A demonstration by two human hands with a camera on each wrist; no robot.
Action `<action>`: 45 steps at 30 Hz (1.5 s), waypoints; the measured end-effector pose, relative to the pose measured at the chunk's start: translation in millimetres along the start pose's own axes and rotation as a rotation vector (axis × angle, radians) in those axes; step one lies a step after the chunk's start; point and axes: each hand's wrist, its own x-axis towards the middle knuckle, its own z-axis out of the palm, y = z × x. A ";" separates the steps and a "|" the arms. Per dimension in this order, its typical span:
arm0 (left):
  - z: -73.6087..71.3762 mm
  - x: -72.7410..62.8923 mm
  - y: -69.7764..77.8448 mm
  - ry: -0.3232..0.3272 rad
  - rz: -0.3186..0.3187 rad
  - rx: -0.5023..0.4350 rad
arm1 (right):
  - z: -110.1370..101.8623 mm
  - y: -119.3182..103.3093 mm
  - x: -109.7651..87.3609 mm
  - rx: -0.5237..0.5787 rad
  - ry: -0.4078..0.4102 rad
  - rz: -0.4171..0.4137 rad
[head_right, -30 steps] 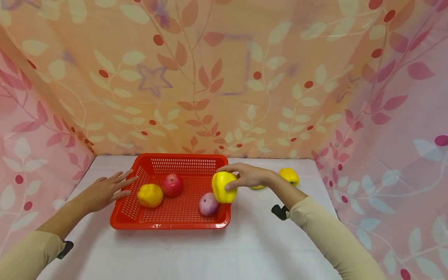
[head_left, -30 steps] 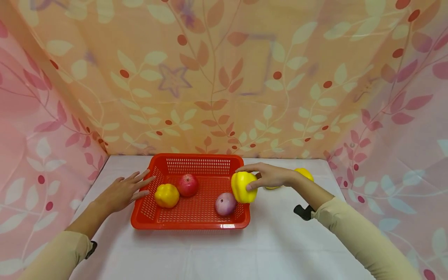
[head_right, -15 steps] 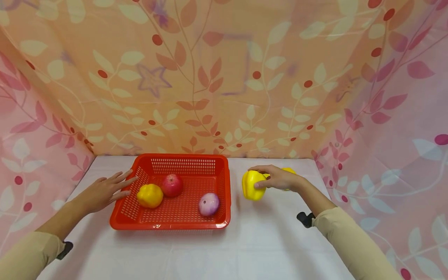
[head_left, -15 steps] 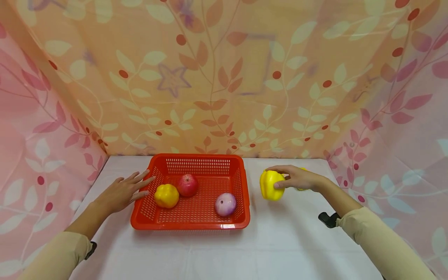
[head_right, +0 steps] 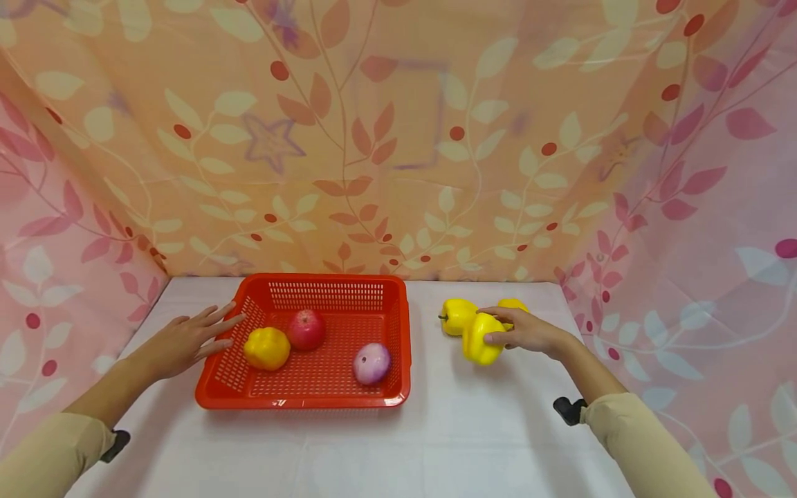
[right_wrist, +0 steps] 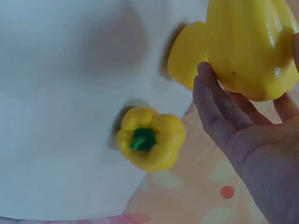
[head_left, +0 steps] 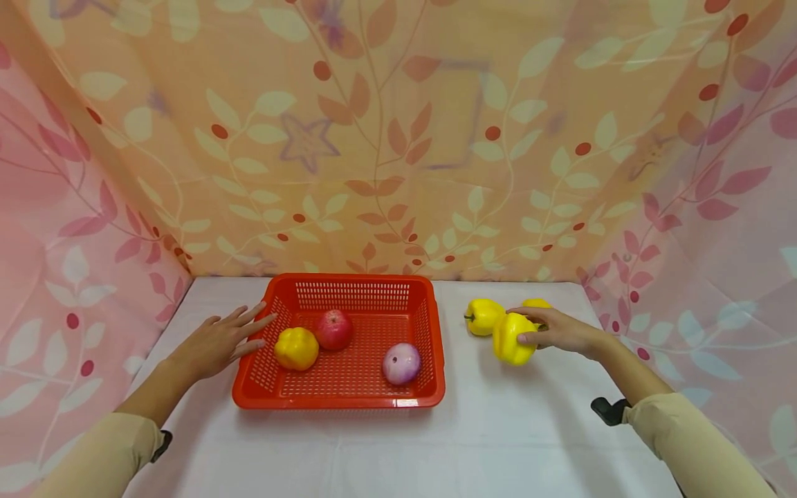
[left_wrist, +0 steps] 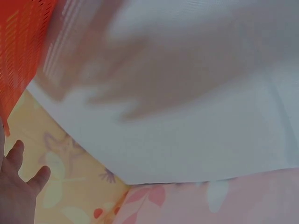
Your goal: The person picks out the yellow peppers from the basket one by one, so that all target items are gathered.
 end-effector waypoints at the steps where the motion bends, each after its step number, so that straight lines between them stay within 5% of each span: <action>1: 0.3 0.1 -0.2 0.003 0.002 0.001 | 0.1 3.7 -0.6 0.008 -0.004 0.002; 14: 4.3 -0.4 -4.0 -0.001 -0.005 -0.015 | 7.8 50.1 -5.3 0.061 0.003 0.063; 38: 5.1 0.0 -3.0 0.008 0.003 -0.016 | 14.0 95.0 -8.4 0.055 0.101 0.216; 45: 5.4 0.5 -4.0 0.012 0.001 -0.012 | 15.7 101.2 -7.0 0.059 0.117 0.177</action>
